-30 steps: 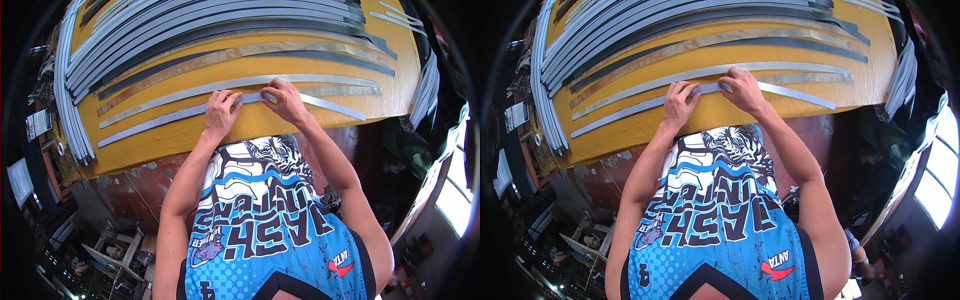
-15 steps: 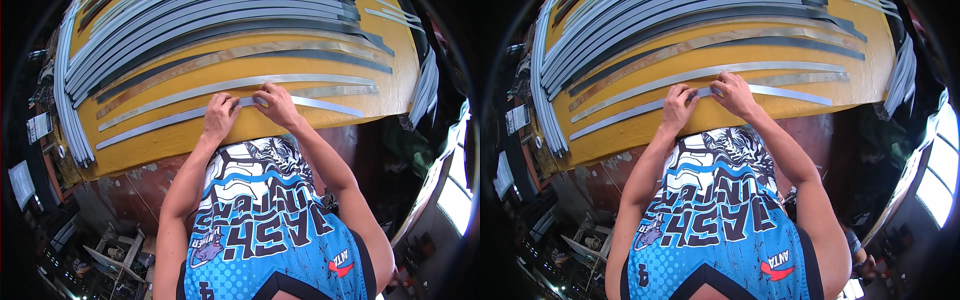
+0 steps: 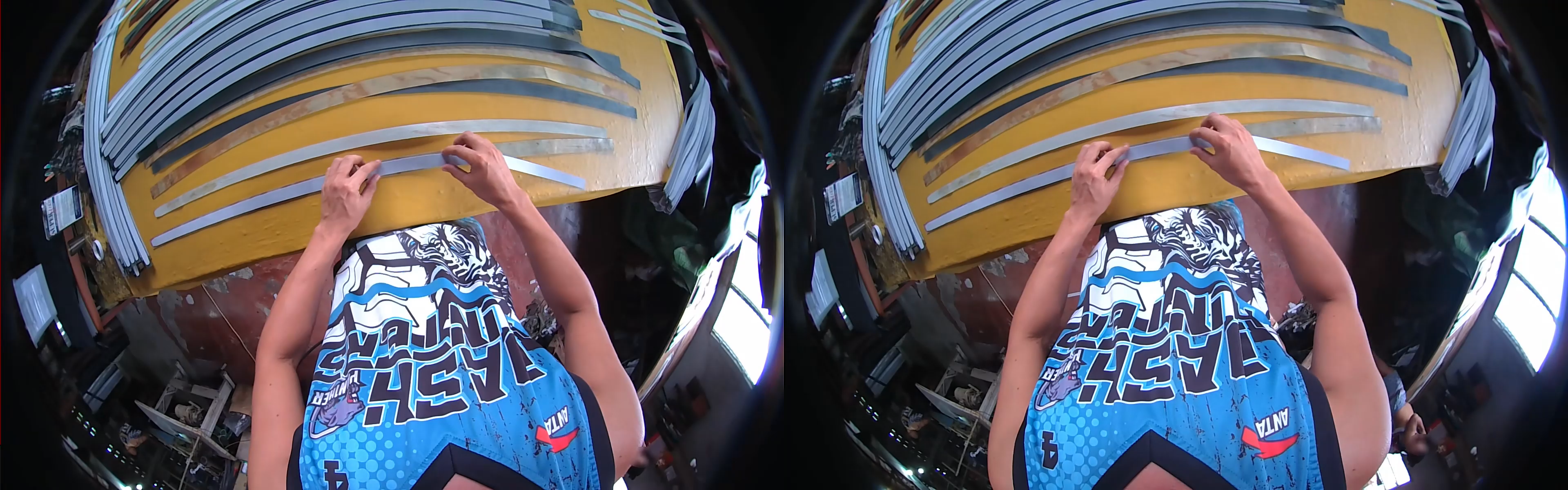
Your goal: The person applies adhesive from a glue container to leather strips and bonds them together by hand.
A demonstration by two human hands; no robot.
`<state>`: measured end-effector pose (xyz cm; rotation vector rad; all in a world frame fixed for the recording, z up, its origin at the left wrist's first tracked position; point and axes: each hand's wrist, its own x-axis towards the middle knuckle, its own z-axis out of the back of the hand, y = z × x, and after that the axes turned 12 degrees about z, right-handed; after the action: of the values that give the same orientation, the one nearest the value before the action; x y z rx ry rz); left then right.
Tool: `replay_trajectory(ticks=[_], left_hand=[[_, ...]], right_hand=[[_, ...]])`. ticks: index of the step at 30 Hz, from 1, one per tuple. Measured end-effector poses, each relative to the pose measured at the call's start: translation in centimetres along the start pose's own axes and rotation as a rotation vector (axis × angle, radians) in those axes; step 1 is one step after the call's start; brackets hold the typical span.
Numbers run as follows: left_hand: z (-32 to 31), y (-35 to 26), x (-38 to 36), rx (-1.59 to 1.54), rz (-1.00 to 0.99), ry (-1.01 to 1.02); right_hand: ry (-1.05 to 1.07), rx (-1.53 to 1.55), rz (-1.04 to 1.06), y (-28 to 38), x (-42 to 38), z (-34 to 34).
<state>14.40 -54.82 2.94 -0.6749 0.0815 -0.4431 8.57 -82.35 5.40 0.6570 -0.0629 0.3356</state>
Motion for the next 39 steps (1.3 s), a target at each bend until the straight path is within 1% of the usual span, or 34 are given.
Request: replay_trajectory(ticks=[4,7,9,16,20,28,39], left_hand=[[0.1,-0.3,-0.1,0.018,0.021,0.014],[0.1,-0.8,-0.1,0.040,0.041,0.004],[0.0,-0.9,-0.1,0.048,0.043,-0.003],[-0.7,-2.0,-0.3,0.078,0.065,-0.022],[-2.1,-2.4,0.0,0.039,0.018,-0.005],[-2.6,-2.8,0.3,0.037,0.074,-0.013],[-2.2,-3.2,0.5,0.023,0.092,-0.015]], right_hand=[[0.038,0.014,-0.021,-0.1,0.0,0.4],[0.024,0.008,0.004,-0.4,0.0,0.2],[0.001,0.006,0.058,-0.7,-0.1,0.0],[0.004,0.003,0.067,-1.0,-0.1,-0.1],[-0.006,-0.005,0.071,-1.1,-0.1,-0.3],[0.006,-0.029,0.056,-1.2,-0.1,-0.4],[0.017,-0.038,0.074,-1.4,-0.1,-0.4]])
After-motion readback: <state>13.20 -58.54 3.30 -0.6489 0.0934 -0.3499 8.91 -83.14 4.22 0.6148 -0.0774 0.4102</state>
